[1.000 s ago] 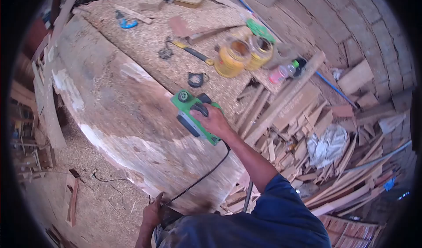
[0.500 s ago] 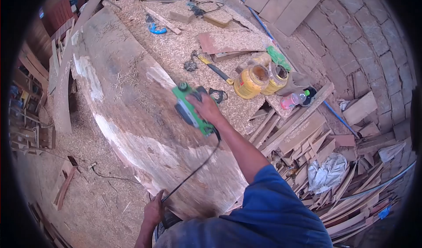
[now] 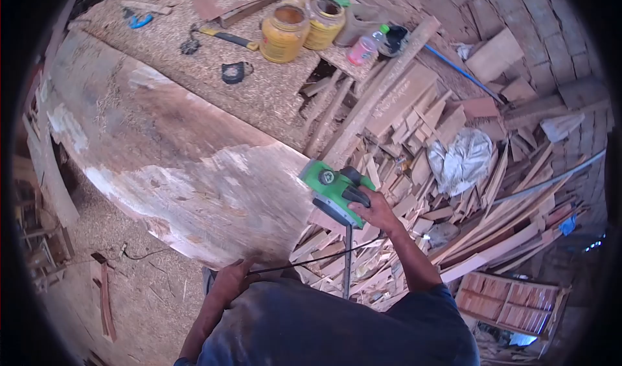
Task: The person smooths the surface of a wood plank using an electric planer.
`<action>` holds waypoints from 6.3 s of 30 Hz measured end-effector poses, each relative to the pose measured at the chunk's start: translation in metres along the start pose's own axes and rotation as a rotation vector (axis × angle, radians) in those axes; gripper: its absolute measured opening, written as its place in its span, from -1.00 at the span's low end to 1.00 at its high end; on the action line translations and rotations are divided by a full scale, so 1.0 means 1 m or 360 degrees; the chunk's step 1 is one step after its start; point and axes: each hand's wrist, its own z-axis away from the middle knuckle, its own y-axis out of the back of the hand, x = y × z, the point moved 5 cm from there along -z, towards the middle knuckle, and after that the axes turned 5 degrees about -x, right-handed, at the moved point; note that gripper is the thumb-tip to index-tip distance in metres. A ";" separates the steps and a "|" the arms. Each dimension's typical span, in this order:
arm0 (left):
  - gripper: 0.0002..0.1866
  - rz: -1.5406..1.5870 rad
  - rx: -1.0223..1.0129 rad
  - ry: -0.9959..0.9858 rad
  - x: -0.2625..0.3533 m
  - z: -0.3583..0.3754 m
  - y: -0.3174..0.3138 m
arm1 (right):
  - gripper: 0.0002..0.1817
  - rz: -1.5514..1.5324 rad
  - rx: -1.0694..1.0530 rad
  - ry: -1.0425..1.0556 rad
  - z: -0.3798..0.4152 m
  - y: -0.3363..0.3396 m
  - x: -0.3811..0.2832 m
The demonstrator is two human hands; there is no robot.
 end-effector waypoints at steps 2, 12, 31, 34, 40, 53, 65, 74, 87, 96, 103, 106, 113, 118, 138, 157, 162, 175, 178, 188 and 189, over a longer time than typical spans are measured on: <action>-0.33 -0.0027 0.0054 -0.0048 0.002 -0.002 0.002 | -0.20 0.0075 0.0100 0.0103 -0.003 0.000 -0.005; -0.33 -0.0123 0.0351 0.0192 -0.048 0.046 0.040 | -0.33 -0.0196 0.0142 0.0189 -0.083 -0.025 -0.124; -0.47 -0.0085 0.1307 0.0407 -0.207 0.073 0.251 | -0.08 0.0202 0.0567 0.0907 -0.358 -0.119 -0.405; -0.47 -0.0171 0.1476 0.0342 -0.242 0.077 0.299 | -0.18 0.0062 0.0317 0.0653 -0.408 -0.137 -0.486; -0.43 0.0139 0.1471 0.0343 -0.276 0.095 0.358 | -0.26 -0.0128 -0.0020 0.0548 -0.512 -0.183 -0.626; -0.47 0.0196 0.1521 0.0411 -0.283 0.078 0.382 | -0.20 0.0103 0.0158 0.0867 -0.558 -0.205 -0.672; -0.34 -0.0320 0.1209 0.0325 -0.200 0.028 0.322 | -0.25 -0.0083 -0.0144 -0.0029 -0.309 -0.101 -0.394; -0.33 -0.0362 0.1096 0.0368 -0.198 0.025 0.330 | -0.31 0.0221 0.0377 0.0755 -0.419 -0.145 -0.518; -0.46 0.0197 0.1039 0.0464 -0.219 0.031 0.325 | -0.15 -0.0022 0.0024 0.0691 -0.618 -0.229 -0.767; -0.41 -0.0061 0.1244 0.0181 -0.214 0.056 0.294 | -0.24 0.0007 0.0054 0.0598 -0.483 -0.194 -0.602; -0.50 -0.0287 0.0861 0.0027 -0.170 0.076 0.238 | -0.23 0.0048 0.0266 0.0357 -0.269 -0.127 -0.342; -0.53 -0.0239 0.0669 -0.0138 -0.155 0.066 0.200 | -0.17 -0.0039 0.0073 0.0048 -0.226 -0.107 -0.300; -0.44 -0.0419 0.0753 -0.0546 -0.100 0.015 0.207 | -0.20 0.0023 0.0221 0.0411 -0.279 -0.123 -0.323; -0.33 -0.0766 0.0683 -0.0667 -0.100 -0.048 0.235 | -0.27 -0.0031 0.0234 0.0507 -0.340 -0.140 -0.425; -0.33 -0.0976 0.0633 -0.0942 -0.218 -0.106 0.486 | -0.41 -0.0172 0.0045 0.0502 -0.581 -0.229 -0.739; -0.27 -0.0590 0.2186 0.1298 -0.559 0.025 0.957 | -0.26 -0.0142 0.0052 0.0676 -0.782 -0.321 -0.995; -0.27 -0.0611 0.2201 0.1313 -0.560 0.024 0.955 | -0.29 -0.0221 0.0030 0.0655 -0.749 -0.311 -0.971; -0.23 -0.0654 0.2084 0.1204 -0.560 0.021 0.969 | -0.28 -0.0143 0.0066 0.0617 -0.791 -0.323 -1.022; -0.19 -0.0691 0.1946 0.1133 -0.568 0.025 0.977 | -0.28 -0.0054 0.0095 0.0659 -0.832 -0.340 -1.083; -0.12 -0.0290 0.2085 0.1446 -0.675 0.067 1.129 | -0.31 -0.0135 0.0046 0.0809 -0.983 -0.394 -1.275; -0.13 -0.0325 0.2091 0.1433 -0.672 0.068 1.130 | -0.32 -0.0139 0.0026 0.0828 -0.996 -0.401 -1.294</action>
